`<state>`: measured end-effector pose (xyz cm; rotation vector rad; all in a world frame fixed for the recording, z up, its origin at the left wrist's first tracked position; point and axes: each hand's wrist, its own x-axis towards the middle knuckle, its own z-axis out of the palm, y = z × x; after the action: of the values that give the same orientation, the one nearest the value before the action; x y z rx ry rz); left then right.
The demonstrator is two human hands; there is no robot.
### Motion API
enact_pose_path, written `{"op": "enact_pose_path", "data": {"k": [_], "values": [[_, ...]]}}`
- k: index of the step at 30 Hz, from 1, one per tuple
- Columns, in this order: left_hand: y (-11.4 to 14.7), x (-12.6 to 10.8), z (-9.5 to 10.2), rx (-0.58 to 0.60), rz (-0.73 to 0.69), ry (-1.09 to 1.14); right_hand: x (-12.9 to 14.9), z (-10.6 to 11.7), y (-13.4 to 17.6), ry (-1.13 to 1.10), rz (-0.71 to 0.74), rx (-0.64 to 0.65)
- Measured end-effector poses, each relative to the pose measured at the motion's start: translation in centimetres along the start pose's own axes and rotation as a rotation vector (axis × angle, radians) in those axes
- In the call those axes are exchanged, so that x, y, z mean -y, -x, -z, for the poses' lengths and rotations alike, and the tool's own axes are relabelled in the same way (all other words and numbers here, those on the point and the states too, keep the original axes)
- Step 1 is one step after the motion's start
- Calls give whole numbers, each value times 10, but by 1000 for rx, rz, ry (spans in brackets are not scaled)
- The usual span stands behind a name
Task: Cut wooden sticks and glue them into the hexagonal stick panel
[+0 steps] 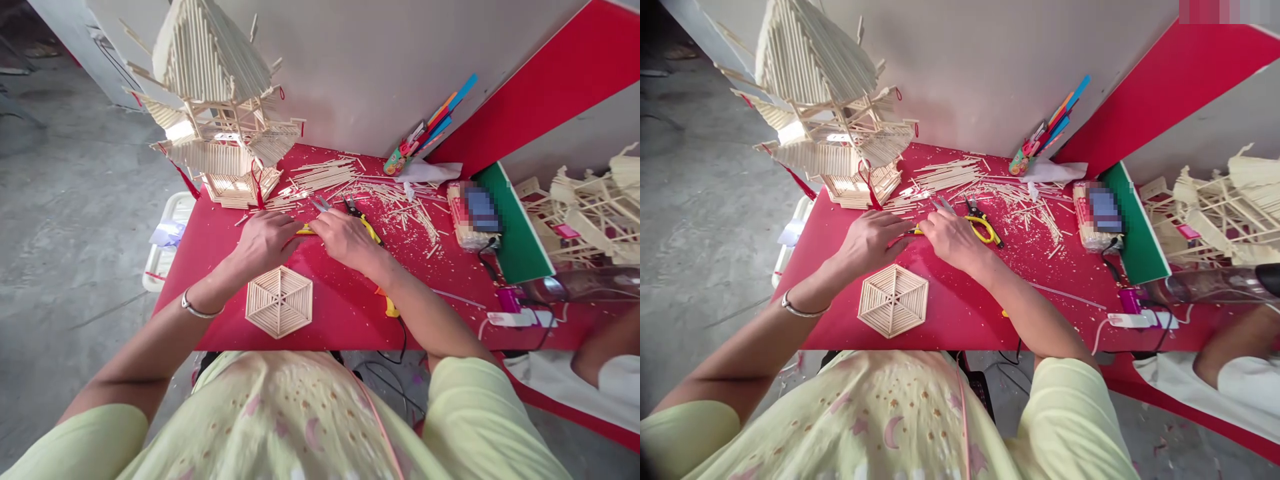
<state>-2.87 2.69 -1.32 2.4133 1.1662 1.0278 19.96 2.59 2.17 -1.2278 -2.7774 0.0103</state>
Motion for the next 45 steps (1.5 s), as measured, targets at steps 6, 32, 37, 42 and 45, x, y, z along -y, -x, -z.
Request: {"op": "enact_pose_path", "data": {"k": [6,32,37,42,45], "values": [[-1,-6,-10,27,-44,-99,4,-6,-5,36,10,-41],[29,44,-12,161,590,864,-39,-63,-33,-382,-42,-68],[42,40,-11,46,661,940,-4,-56,-25,-471,-143,-274],[47,29,-6,153,609,870,40,-60,-20,-912,-270,-306],[49,25,-2,203,467,667,57,-68,-19,-970,-359,-344]]}}
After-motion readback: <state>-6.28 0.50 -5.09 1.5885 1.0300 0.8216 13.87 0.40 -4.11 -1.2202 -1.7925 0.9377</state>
